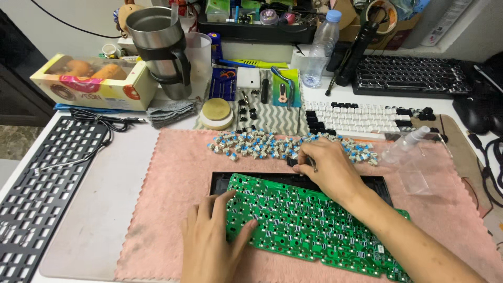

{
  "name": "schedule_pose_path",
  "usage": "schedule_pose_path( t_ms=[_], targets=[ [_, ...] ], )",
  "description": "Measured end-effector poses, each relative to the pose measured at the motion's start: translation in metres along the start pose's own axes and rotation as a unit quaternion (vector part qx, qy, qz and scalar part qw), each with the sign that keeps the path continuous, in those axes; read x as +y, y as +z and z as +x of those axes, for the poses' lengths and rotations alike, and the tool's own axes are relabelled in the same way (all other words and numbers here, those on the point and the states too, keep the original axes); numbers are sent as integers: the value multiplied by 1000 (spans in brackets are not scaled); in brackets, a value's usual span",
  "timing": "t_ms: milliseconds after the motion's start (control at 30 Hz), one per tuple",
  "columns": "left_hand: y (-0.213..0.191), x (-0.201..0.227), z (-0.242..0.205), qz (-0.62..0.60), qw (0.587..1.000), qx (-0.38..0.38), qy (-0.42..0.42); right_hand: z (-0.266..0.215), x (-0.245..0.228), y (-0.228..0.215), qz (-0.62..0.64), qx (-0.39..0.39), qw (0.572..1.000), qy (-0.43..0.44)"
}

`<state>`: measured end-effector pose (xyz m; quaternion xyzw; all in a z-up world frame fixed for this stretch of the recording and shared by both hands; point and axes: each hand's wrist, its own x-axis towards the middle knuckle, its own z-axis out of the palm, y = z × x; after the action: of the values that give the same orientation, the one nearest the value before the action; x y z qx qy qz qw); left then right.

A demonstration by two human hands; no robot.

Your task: The person uses a small metal tool to scrape and clean the surface of a green keyboard circuit board. They work methodically across different sections of the board, removing residue or debris from the contact points.

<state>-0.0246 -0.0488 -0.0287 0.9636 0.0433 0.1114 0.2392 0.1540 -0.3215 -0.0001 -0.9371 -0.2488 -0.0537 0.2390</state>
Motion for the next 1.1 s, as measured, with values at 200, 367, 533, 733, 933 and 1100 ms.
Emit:
schedule_pose_path(
  t_ms=[200, 367, 533, 733, 933, 1100],
  targets=[
    [-19, 2, 1, -160, 987, -5, -25, 4, 13, 8, 31, 10, 999, -34],
    [-26, -3, 4, -215, 975, -17, -46, 5, 10, 1, 47, -8, 999, -18],
    [-38, -1, 10, -198, 971, -68, -115, 3, 8, -7, 82, -15, 996, -26],
    [-48, 4, 16, -217, 957, -112, -157, -13, -51, -35, 124, 38, 989, -71],
    [-57, 7, 17, -216, 949, -138, -181, -28, -101, -33, 278, -61, 958, -25],
    [-50, 0, 14, -212, 955, -136, -158, -33, -107, -21, 258, -172, 933, -183]
  ],
)
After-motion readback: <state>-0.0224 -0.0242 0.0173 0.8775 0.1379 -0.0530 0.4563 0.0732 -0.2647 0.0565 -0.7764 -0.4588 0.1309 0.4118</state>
